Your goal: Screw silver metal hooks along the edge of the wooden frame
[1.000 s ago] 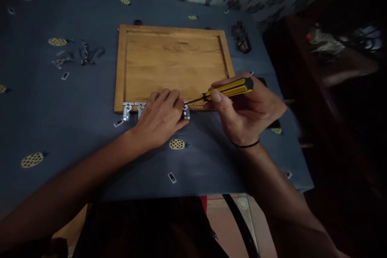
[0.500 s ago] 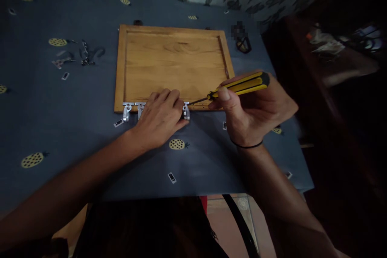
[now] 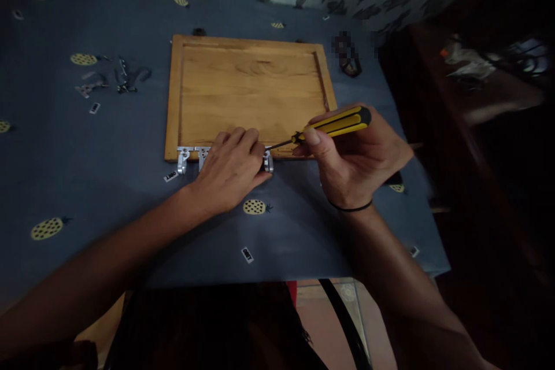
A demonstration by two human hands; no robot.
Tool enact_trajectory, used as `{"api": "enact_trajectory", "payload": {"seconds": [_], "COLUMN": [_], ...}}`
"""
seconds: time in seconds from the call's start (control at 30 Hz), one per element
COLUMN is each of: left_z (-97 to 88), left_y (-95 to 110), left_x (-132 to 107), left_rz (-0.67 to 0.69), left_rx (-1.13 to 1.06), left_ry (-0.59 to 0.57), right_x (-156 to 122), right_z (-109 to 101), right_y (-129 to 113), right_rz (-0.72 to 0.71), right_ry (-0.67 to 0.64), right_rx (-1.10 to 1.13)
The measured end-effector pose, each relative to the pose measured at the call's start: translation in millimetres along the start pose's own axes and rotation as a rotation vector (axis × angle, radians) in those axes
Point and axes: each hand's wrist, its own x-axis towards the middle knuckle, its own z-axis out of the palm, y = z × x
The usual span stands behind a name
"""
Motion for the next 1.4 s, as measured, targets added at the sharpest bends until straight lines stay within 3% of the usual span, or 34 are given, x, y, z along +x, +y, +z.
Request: {"api": "enact_trajectory", "payload": {"seconds": [0.2, 0.67, 1.0, 1.4], "left_z": [2.8, 4.4, 3.3, 4.8], "left_y": [0, -2, -4, -4], "left_x": [0, -2, -3, -3], "left_rz": [0.014, 0.016, 0.018, 0.024], "left_rx": [0.006, 0.004, 0.004, -0.006], "left_ry": [0.028, 0.076, 0.052, 0.074], "right_x": [5, 27, 24, 13], "right_z": [-1, -18, -12, -2], "right_y": [-7, -14, -9, -3], "right_rz": [0.029, 0.112, 0.038, -0.021], "right_ry": [-0.026, -0.354, -0.299, -0.131], "right_rx": [0.001, 0.208, 0.167, -0.003]}}
